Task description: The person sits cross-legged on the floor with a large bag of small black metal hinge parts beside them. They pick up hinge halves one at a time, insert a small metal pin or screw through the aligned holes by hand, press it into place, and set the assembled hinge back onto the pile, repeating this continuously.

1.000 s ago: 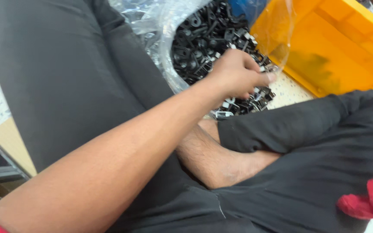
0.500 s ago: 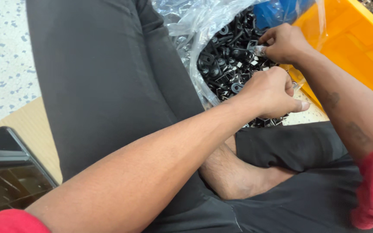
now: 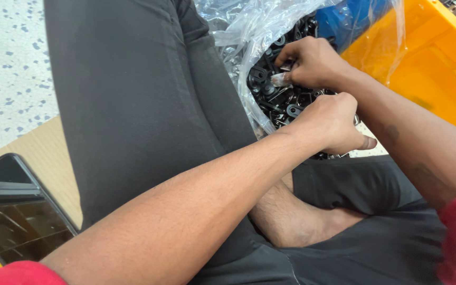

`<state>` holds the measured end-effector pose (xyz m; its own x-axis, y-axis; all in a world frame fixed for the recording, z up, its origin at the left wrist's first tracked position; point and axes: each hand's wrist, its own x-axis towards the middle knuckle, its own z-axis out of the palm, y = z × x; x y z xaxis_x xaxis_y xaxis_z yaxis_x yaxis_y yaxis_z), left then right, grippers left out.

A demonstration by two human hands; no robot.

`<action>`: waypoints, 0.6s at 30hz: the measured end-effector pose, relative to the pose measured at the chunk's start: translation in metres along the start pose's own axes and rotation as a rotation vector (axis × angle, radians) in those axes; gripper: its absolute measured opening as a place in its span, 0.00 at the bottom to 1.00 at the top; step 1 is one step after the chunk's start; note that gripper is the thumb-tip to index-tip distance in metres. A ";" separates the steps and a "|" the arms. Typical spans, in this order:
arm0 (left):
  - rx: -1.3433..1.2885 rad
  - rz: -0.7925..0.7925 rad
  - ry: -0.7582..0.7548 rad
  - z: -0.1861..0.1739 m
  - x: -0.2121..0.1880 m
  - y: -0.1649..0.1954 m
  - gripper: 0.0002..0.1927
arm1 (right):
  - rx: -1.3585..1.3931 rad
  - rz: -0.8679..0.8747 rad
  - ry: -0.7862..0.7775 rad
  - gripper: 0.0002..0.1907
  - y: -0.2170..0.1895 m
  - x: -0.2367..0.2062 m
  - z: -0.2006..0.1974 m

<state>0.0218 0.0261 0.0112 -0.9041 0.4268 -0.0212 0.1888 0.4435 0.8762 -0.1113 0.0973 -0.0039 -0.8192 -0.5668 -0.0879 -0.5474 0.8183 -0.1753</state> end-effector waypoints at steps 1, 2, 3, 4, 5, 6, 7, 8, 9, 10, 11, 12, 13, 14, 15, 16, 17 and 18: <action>0.008 0.023 0.040 -0.002 -0.002 0.001 0.28 | 0.012 0.018 0.034 0.21 0.001 -0.001 0.000; 0.017 0.050 0.078 -0.004 -0.004 0.002 0.29 | 0.023 0.041 0.070 0.20 0.005 -0.004 -0.002; 0.004 0.049 0.107 -0.007 -0.006 0.003 0.27 | 0.117 0.065 0.099 0.19 0.010 -0.009 -0.004; -0.012 0.049 0.134 -0.008 -0.007 0.005 0.26 | 0.209 0.092 0.127 0.19 0.017 -0.016 -0.009; -0.034 0.047 0.163 -0.009 -0.007 0.008 0.24 | 0.298 0.118 0.152 0.18 0.025 -0.025 -0.014; -0.069 0.028 0.228 -0.009 -0.009 0.010 0.22 | 0.397 0.149 0.195 0.18 0.032 -0.037 -0.021; -0.100 0.010 0.289 -0.010 -0.009 0.011 0.19 | 0.499 0.181 0.243 0.17 0.039 -0.052 -0.027; -0.127 -0.008 0.349 -0.012 -0.010 0.011 0.17 | 0.602 0.212 0.295 0.16 0.041 -0.064 -0.030; -0.074 0.079 0.544 -0.013 -0.011 0.009 0.20 | 0.910 0.234 0.315 0.15 0.042 -0.081 -0.031; -0.019 0.172 0.735 -0.013 -0.012 0.008 0.23 | 1.219 0.250 0.333 0.13 0.041 -0.103 -0.033; 0.039 0.272 0.922 -0.013 -0.012 0.006 0.28 | 1.303 0.252 0.330 0.12 0.037 -0.121 -0.031; -0.001 0.286 0.868 -0.013 -0.011 0.004 0.27 | 1.388 0.255 0.328 0.11 0.032 -0.137 -0.030; -0.041 0.297 0.814 -0.013 -0.009 0.001 0.28 | 1.474 0.258 0.324 0.10 0.026 -0.152 -0.028; -0.081 0.306 0.757 -0.011 -0.007 -0.002 0.28 | 1.509 0.311 0.324 0.10 0.020 -0.165 -0.024; -0.082 0.355 0.696 -0.008 -0.006 -0.004 0.25 | 1.545 0.364 0.322 0.10 0.013 -0.174 -0.018; -0.082 0.402 0.634 -0.004 -0.004 -0.007 0.21 | 1.581 0.417 0.320 0.09 0.007 -0.181 -0.014; -0.081 0.449 0.572 -0.001 -0.003 -0.011 0.18 | 1.644 0.410 0.334 0.10 0.003 -0.185 -0.010; -0.096 0.426 0.569 0.001 0.000 -0.014 0.18 | 1.705 0.400 0.349 0.10 -0.001 -0.188 -0.006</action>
<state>0.0191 0.0209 -0.0011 -0.8240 0.0586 0.5635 0.5589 0.2476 0.7914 0.0417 0.2036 0.0187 -0.9633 -0.1482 -0.2237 0.2541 -0.2354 -0.9381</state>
